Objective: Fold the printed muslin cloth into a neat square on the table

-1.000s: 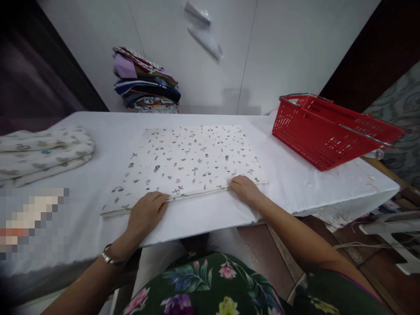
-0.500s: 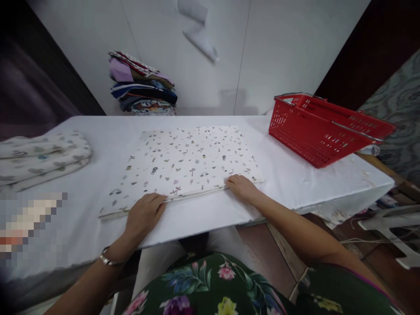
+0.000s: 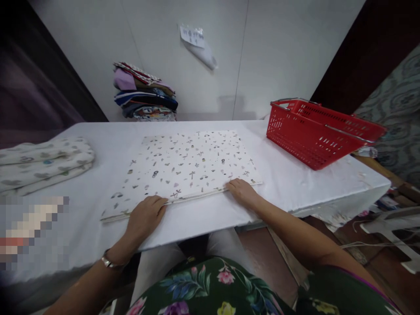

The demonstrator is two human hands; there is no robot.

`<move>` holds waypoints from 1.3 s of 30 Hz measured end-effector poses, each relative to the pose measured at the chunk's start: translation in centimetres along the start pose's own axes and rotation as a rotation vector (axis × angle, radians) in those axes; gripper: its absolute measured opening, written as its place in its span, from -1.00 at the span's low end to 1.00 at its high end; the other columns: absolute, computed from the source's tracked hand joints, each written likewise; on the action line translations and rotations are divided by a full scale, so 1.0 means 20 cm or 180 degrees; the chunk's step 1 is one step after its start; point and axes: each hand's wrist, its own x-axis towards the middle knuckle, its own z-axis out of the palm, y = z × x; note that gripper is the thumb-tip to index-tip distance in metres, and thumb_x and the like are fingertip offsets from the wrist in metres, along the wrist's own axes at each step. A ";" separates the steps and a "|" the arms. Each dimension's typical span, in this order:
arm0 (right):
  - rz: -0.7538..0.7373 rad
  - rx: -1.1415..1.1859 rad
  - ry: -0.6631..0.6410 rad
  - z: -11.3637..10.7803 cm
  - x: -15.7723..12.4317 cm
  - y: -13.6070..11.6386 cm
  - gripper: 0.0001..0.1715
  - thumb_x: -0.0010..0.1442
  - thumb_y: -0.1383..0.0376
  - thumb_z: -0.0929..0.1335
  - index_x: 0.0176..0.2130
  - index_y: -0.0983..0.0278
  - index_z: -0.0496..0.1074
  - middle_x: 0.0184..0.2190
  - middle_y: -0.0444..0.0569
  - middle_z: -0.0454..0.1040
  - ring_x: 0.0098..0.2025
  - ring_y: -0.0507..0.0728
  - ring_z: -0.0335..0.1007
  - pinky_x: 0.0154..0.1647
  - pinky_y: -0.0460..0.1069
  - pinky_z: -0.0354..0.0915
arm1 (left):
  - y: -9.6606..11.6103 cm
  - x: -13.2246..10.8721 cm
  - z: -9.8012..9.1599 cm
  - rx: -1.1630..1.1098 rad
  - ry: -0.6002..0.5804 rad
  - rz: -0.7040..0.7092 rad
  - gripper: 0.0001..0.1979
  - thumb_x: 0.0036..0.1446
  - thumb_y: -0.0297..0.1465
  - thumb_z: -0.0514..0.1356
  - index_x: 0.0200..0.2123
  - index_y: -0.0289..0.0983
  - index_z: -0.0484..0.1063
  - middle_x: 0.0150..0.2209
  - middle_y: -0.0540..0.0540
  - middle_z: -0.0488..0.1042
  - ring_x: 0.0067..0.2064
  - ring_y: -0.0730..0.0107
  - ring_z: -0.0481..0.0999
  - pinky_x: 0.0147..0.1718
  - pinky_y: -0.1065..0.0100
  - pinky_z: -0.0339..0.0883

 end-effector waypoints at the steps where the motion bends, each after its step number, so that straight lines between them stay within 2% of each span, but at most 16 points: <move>1: 0.0012 0.0050 0.0008 0.00 0.00 0.00 -0.68 0.28 0.43 0.17 -0.06 0.35 0.40 -0.17 0.11 0.45 -0.16 0.16 0.33 -0.13 0.06 0.26 | 0.00 0.00 0.00 0.0030 -0.0007 0.0000 -0.74 0.17 -0.42 -0.02 -0.21 -0.24 0.46 -0.23 -0.16 0.49 -0.16 0.19 0.44 -0.20 0.19 0.31; 5: 0.0116 0.0163 0.0019 0.01 0.00 0.00 -0.71 0.28 0.43 0.18 -0.11 0.33 0.42 -0.19 0.09 0.46 -0.16 0.15 0.34 -0.12 0.04 0.26 | 0.08 0.05 -0.01 0.0124 0.0013 0.0103 -0.70 0.14 -0.46 0.01 -0.08 -0.26 0.41 -0.12 -0.19 0.47 -0.09 0.15 0.42 -0.14 0.15 0.28; 9: 0.0264 0.0218 0.0067 0.01 0.01 -0.01 -0.72 0.22 0.47 0.20 -0.13 0.35 0.41 -0.21 0.10 0.47 -0.17 0.16 0.35 -0.13 0.04 0.27 | 0.30 0.19 -0.01 0.0007 -0.0108 0.0491 -0.66 0.14 -0.47 0.06 0.01 -0.28 0.34 -0.04 -0.21 0.43 -0.03 0.14 0.38 -0.10 0.14 0.23; 14: 0.0583 0.0443 0.0075 0.00 0.02 -0.01 -0.68 0.14 0.52 0.22 -0.12 0.37 0.40 -0.24 0.09 0.48 -0.17 0.15 0.36 -0.12 0.02 0.26 | 0.61 0.42 0.09 -0.0128 -0.0224 0.1054 -0.77 0.18 -0.48 0.05 -0.10 -0.27 0.35 -0.12 -0.18 0.41 -0.08 0.18 0.36 -0.17 0.16 0.22; 18: 0.0729 0.0611 0.0045 -0.01 0.02 -0.01 -0.68 0.13 0.52 0.23 -0.13 0.33 0.38 -0.24 0.05 0.47 -0.18 0.13 0.35 -0.12 0.02 0.24 | 0.74 0.55 0.18 -0.0135 -0.0211 0.1232 -0.77 0.23 -0.52 -0.05 -0.14 -0.31 0.35 -0.19 -0.18 0.41 -0.12 0.21 0.35 -0.22 0.19 0.22; 22: 0.0631 0.0624 0.0092 -0.03 -0.04 0.04 -0.71 0.16 0.48 0.23 -0.11 0.30 0.37 -0.21 0.04 0.46 -0.14 0.13 0.33 -0.09 0.03 0.22 | 0.76 0.59 0.22 -0.0035 -0.0247 0.1207 -0.80 0.21 -0.54 -0.03 -0.20 -0.31 0.37 -0.22 -0.17 0.41 -0.14 0.20 0.35 -0.25 0.22 0.22; 27: 0.0950 0.0285 0.0211 -0.06 -0.25 0.25 -0.72 0.18 0.48 0.23 -0.14 0.31 0.41 -0.13 0.11 0.46 -0.07 0.19 0.33 -0.05 0.09 0.23 | 0.75 0.58 0.23 -0.0024 -0.0233 0.1164 -0.81 0.20 -0.54 -0.01 -0.21 -0.31 0.37 -0.23 -0.16 0.41 -0.14 0.21 0.35 -0.24 0.22 0.22; 30: 0.1431 0.0328 0.0437 -0.08 -0.37 0.38 -0.71 0.14 0.48 0.23 -0.18 0.32 0.44 -0.14 0.13 0.47 -0.08 0.20 0.34 -0.04 0.10 0.24 | 0.75 0.57 0.23 -0.0051 -0.0180 0.1151 -0.80 0.20 -0.55 -0.01 -0.21 -0.31 0.38 -0.23 -0.16 0.41 -0.15 0.21 0.35 -0.23 0.21 0.22; 33: 0.2324 0.0862 0.0557 -0.09 -0.42 0.44 -0.70 0.09 0.45 0.23 -0.22 0.30 0.46 -0.19 0.07 0.49 -0.16 0.16 0.38 -0.09 0.05 0.27 | 0.75 0.57 0.23 -0.0067 -0.0144 0.1134 -0.80 0.20 -0.55 -0.02 -0.21 -0.31 0.38 -0.23 -0.15 0.41 -0.15 0.22 0.35 -0.23 0.22 0.22; 36: 0.3061 0.1446 0.0268 -0.09 -0.40 0.46 -0.77 0.09 0.35 0.25 -0.30 0.26 0.48 -0.34 -0.04 0.52 -0.31 0.11 0.41 -0.23 -0.02 0.28 | 0.75 0.57 0.23 -0.0089 -0.0140 0.1122 -0.79 0.20 -0.55 -0.02 -0.21 -0.31 0.38 -0.24 -0.15 0.41 -0.15 0.22 0.35 -0.22 0.22 0.21; 39: 0.3276 0.1666 -0.0041 -0.09 -0.34 0.46 -0.73 0.14 0.20 0.25 -0.42 0.27 0.47 -0.62 -0.12 0.44 -0.54 0.06 0.34 -0.46 -0.08 0.22 | 0.75 0.57 0.23 -0.0132 -0.0134 0.1107 -0.80 0.20 -0.54 -0.01 -0.22 -0.31 0.38 -0.24 -0.15 0.41 -0.15 0.22 0.35 -0.23 0.22 0.21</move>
